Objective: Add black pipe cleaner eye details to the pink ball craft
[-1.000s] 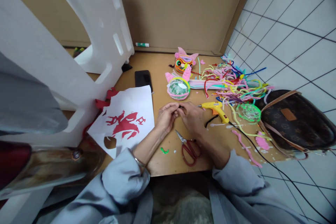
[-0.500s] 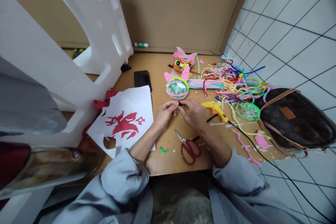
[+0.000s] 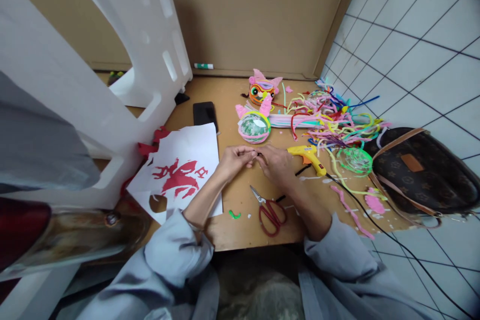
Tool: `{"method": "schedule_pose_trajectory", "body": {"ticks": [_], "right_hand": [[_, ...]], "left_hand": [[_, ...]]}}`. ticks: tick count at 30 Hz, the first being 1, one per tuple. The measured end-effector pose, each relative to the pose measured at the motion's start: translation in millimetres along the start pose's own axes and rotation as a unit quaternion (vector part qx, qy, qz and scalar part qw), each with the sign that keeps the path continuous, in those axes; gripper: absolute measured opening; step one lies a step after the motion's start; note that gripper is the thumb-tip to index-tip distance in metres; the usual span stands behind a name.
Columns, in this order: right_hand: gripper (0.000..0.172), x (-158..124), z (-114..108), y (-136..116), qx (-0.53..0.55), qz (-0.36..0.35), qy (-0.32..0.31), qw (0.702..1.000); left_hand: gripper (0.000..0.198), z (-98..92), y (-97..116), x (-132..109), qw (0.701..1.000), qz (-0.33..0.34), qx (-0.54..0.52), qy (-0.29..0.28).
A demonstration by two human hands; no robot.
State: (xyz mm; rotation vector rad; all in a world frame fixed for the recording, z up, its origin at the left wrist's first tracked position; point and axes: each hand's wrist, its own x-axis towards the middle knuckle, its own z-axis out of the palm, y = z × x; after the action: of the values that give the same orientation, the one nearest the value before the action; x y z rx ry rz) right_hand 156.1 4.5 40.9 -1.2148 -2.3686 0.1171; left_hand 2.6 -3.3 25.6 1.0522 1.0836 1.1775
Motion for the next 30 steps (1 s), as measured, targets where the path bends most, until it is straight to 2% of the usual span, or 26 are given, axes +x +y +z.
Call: {"method": "schedule_pose_trajectory", "body": {"ticks": [2,5,8,11,20,25,30], "right_hand": [[0.015,-1,1,1,0.001,0.002,0.001,1.000],[0.020,-1,5,5,0.052,-0.002,0.044,0.998],[0.027,0,9,9,0.135,-0.005,0.090,0.987],[0.023,1,9,10,0.168,0.002,0.118,0.979],[0.019,-1,3,0,0.149,0.015,0.174,0.973],[0.017,-3,8,-9,0.115,0.013,0.169,0.979],[0.016,-5,12,-13,0.034,0.008,0.173,0.984]], "left_hand": [[0.041,-0.1,0,0,1.000,0.000,0.028,0.008],[0.035,2.2,0,-1,0.998,0.023,0.036,0.044],[0.032,7.1,0,-3,0.996,0.033,-0.021,0.081],[0.033,12.1,0,-4,0.993,0.018,-0.083,0.085],[0.026,17.5,-1,-4,0.981,0.000,-0.163,0.101],[0.026,23.3,0,-7,0.955,-0.057,-0.264,0.122],[0.029,28.2,-6,-9,0.928,-0.106,-0.338,0.115]]}}
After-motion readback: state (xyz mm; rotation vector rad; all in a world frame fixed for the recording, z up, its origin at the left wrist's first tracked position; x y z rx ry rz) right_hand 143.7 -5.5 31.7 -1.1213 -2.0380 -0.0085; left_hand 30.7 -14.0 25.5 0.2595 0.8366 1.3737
